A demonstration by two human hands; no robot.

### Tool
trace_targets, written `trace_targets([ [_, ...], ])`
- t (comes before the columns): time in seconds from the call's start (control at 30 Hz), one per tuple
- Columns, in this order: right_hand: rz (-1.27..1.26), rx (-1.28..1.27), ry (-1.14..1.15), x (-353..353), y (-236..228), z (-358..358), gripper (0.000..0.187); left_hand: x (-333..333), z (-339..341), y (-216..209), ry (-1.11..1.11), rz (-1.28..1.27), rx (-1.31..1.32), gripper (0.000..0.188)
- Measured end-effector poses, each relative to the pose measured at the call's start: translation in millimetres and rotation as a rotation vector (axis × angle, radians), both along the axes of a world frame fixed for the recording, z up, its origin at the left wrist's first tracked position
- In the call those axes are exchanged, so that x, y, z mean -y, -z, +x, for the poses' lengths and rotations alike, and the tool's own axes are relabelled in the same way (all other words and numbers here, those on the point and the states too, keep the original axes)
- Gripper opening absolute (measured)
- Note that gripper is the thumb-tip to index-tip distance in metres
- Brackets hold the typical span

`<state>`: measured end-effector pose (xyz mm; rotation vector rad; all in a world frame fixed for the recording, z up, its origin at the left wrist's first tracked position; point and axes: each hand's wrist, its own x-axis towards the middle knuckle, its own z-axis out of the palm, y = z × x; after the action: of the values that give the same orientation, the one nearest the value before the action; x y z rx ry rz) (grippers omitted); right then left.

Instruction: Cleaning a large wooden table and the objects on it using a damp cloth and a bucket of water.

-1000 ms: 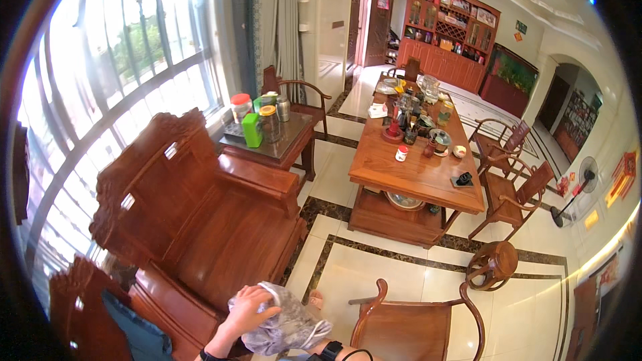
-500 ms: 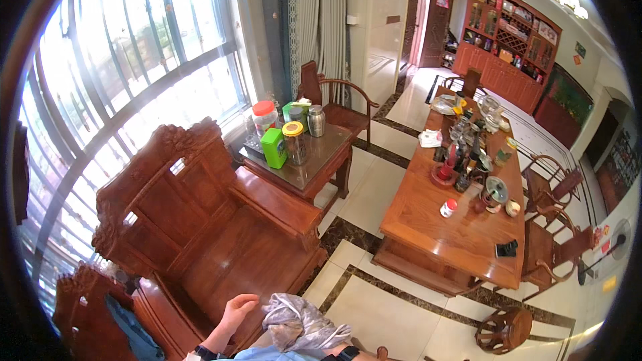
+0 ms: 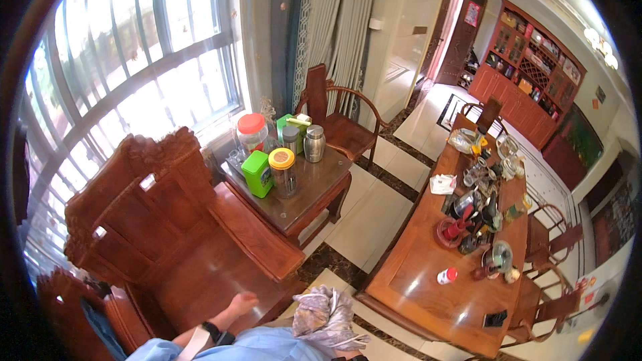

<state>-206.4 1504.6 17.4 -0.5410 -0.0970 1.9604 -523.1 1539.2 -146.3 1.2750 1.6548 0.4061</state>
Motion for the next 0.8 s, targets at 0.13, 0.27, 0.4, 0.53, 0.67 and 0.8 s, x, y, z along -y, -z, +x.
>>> trace_targets([
  [0.13, 0.043, 0.009, 0.059, -64.0, -16.0, 41.3, 0.036, -97.8, 69.4, -38.5, 0.117, 0.233, 0.039, 0.054],
  [0.27, 0.081, -0.019, 0.091, -133.8, -23.1, 61.9, 0.033, -169.7, 115.9, -81.3, 0.114, 0.310, 0.005, 0.076],
  [0.4, 0.137, -0.081, 0.071, -219.0, -24.5, 66.1, 0.031, -244.1, 130.8, -133.1, 0.022, 0.740, -0.314, 0.101],
  [0.53, 0.196, -0.174, 0.036, -313.9, -20.5, 56.7, 0.029, -330.6, 135.0, -187.8, -0.013, 0.903, -0.449, 0.111],
  [0.67, 0.275, -0.373, -0.025, -403.4, -2.6, 33.9, 0.028, -406.2, 127.7, -197.2, 0.119, 0.787, -0.530, 0.121],
  [0.8, 0.261, 0.224, 0.185, -459.8, -32.6, -6.3, 0.023, -430.5, 130.2, -189.1, 0.201, 0.728, -0.591, 0.115],
])
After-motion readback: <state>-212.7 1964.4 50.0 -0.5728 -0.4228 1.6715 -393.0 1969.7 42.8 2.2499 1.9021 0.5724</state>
